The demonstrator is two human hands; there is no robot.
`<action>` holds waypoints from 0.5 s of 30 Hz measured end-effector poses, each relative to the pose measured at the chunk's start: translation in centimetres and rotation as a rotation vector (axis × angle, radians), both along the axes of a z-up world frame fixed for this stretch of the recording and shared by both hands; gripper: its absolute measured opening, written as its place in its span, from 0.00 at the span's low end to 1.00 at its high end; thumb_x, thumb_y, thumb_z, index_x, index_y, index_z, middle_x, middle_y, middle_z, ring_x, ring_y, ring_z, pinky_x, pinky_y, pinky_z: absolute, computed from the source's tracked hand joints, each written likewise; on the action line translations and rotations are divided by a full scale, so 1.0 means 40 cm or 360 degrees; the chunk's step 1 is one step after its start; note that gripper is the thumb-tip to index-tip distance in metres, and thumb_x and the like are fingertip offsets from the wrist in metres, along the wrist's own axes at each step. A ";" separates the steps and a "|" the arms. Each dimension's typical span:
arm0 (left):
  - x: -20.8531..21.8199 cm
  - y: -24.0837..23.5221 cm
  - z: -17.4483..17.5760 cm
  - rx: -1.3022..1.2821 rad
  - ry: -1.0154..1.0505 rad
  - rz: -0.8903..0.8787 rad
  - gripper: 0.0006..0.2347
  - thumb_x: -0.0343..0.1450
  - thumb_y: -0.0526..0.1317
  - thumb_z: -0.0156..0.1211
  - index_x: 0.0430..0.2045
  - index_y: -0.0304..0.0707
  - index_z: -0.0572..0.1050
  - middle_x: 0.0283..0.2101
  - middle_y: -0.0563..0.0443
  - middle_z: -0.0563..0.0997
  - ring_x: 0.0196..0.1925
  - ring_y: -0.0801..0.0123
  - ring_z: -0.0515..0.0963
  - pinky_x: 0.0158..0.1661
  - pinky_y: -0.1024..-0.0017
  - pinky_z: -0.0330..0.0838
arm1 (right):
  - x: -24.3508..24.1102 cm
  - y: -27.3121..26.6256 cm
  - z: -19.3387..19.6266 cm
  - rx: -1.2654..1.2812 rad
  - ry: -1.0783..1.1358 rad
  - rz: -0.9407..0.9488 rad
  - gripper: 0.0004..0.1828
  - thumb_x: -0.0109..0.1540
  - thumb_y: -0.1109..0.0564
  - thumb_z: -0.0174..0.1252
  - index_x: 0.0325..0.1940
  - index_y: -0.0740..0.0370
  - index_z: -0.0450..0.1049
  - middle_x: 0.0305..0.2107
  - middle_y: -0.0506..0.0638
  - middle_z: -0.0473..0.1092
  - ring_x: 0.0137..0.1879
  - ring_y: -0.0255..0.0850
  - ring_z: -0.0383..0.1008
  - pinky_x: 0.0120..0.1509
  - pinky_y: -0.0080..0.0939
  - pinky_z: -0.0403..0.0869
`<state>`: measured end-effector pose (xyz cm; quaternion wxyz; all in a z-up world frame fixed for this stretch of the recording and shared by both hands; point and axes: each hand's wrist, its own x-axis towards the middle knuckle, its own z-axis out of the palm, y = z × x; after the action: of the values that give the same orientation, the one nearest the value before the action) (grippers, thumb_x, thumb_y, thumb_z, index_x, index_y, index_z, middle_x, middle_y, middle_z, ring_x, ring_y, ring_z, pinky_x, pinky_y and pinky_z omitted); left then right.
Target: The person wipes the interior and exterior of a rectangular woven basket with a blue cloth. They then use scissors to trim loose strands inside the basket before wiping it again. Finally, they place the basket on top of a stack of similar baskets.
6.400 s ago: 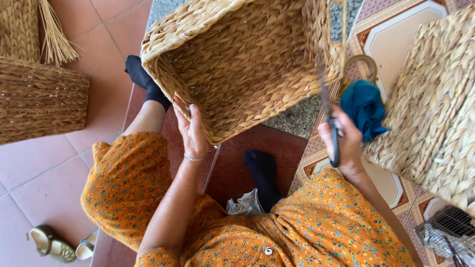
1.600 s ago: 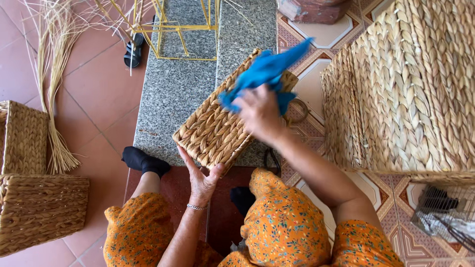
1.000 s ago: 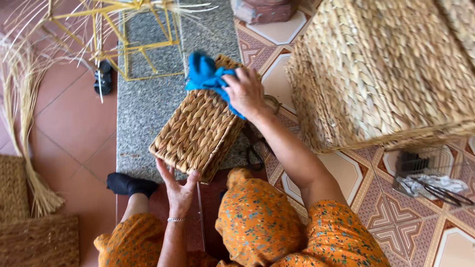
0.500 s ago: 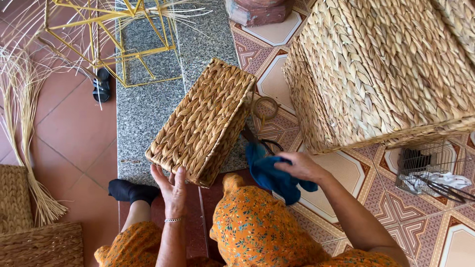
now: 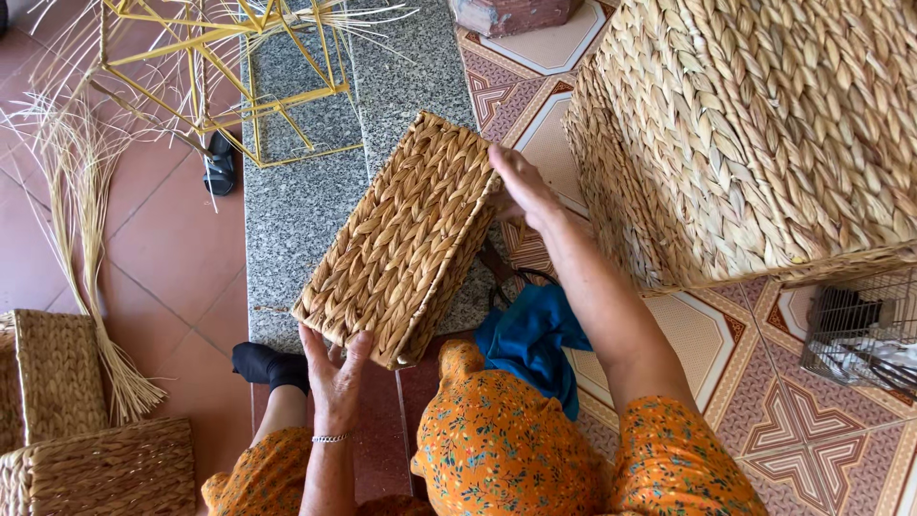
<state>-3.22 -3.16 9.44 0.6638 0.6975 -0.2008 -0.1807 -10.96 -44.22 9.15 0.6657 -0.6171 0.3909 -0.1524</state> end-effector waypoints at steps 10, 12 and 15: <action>-0.023 0.028 0.248 -0.0446 -0.0194 -0.0128 0.43 0.63 0.25 0.66 0.76 0.37 0.51 0.73 0.41 0.63 0.74 0.57 0.64 0.71 0.59 0.59 | -0.242 0.152 0.224 -0.0428 -0.1158 -0.0283 0.32 0.63 0.51 0.64 0.68 0.65 0.66 0.52 0.54 0.70 0.58 0.42 0.70 0.64 0.43 0.70; -0.010 -0.002 0.294 -0.0576 -0.0295 -0.0226 0.42 0.63 0.22 0.66 0.74 0.37 0.52 0.74 0.43 0.61 0.75 0.59 0.64 0.72 0.58 0.61 | -0.360 0.189 0.301 -0.0641 -0.1437 -0.0351 0.33 0.63 0.57 0.62 0.71 0.67 0.62 0.60 0.56 0.67 0.66 0.42 0.69 0.73 0.46 0.69; 0.019 -0.106 0.336 -0.0508 -0.0772 -0.0345 0.41 0.66 0.22 0.68 0.75 0.40 0.52 0.75 0.44 0.61 0.77 0.59 0.63 0.75 0.58 0.60 | -0.542 0.229 0.341 -0.1121 -0.1686 -0.0484 0.39 0.63 0.58 0.60 0.77 0.55 0.56 0.66 0.52 0.62 0.72 0.40 0.64 0.80 0.44 0.66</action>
<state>-2.48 -7.42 22.90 0.6744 0.5818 -0.4525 -0.0449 -32.64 -35.06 22.78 0.4972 -0.5774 0.0196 -0.6473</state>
